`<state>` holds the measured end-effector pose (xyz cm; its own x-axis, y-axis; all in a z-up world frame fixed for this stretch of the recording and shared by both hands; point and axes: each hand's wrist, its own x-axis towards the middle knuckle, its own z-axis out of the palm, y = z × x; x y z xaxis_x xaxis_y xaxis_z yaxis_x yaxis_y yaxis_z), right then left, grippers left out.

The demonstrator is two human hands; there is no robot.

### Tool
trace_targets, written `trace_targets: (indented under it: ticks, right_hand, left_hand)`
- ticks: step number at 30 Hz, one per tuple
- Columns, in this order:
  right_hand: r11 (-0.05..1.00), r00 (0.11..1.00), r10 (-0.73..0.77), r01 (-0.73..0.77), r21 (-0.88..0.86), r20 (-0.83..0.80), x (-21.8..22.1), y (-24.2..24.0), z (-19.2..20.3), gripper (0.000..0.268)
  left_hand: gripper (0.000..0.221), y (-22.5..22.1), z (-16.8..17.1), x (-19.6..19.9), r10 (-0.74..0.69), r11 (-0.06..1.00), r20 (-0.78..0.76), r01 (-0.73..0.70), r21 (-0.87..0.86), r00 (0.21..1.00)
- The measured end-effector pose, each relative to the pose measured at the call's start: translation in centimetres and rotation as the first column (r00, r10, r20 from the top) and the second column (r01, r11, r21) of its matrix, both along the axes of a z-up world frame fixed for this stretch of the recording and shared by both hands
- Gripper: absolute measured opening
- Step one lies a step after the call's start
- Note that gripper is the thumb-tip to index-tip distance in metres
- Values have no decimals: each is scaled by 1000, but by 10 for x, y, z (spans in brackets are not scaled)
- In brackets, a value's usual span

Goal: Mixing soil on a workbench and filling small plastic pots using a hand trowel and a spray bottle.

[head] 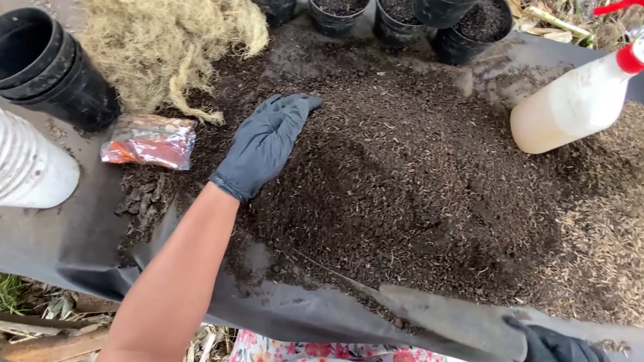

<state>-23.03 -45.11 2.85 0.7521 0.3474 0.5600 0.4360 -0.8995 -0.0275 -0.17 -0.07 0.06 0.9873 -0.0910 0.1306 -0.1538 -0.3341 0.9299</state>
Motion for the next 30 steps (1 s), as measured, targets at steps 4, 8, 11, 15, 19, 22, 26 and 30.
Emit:
trace_targets:
  ticks: [4, 8, 11, 15, 19, 22, 26, 30]
  right_hand:
    - [966, 1000, 11, -3, -260, 27, 3, -14, -16, 35]
    - [947, 991, 84, -48, -317, 103, 30, 24, -14, 52]
    - [948, 963, 114, -33, -317, 242, 59, 25, -37, 35]
    - [952, 957, 95, -6, -307, 276, 91, 44, -23, 32]
    - [978, 980, 89, -52, -200, 180, 126, 60, 4, 18]
    - [995, 985, 7, 10, -95, 172, 133, 66, 27, 14]
    - [990, 992, -110, 104, -100, -60, 106, 66, 30, 21]
    - [996, 993, 65, -70, -47, -98, 53, 74, -6, 44]
  left_hand:
    - [36, -5, 14, -5, 28, 1000, 36, -27, -14, 999]
    - [41, -6, 33, -15, 37, 991, 45, -43, 125, 998]
    - [37, -3, 17, -10, 53, 993, 72, -60, 100, 996]
    - [36, -7, 31, -14, 46, 999, 71, -46, 3, 996]
    - [40, -7, 38, -18, 65, 996, 24, -66, 57, 998]
    - [42, -6, 34, -16, 47, 997, 53, -51, 63, 997]
    - [41, -3, 14, -8, 51, 995, 43, -54, 87, 998]
    - [37, -4, 19, -9, 48, 999, 39, -47, -12, 998]
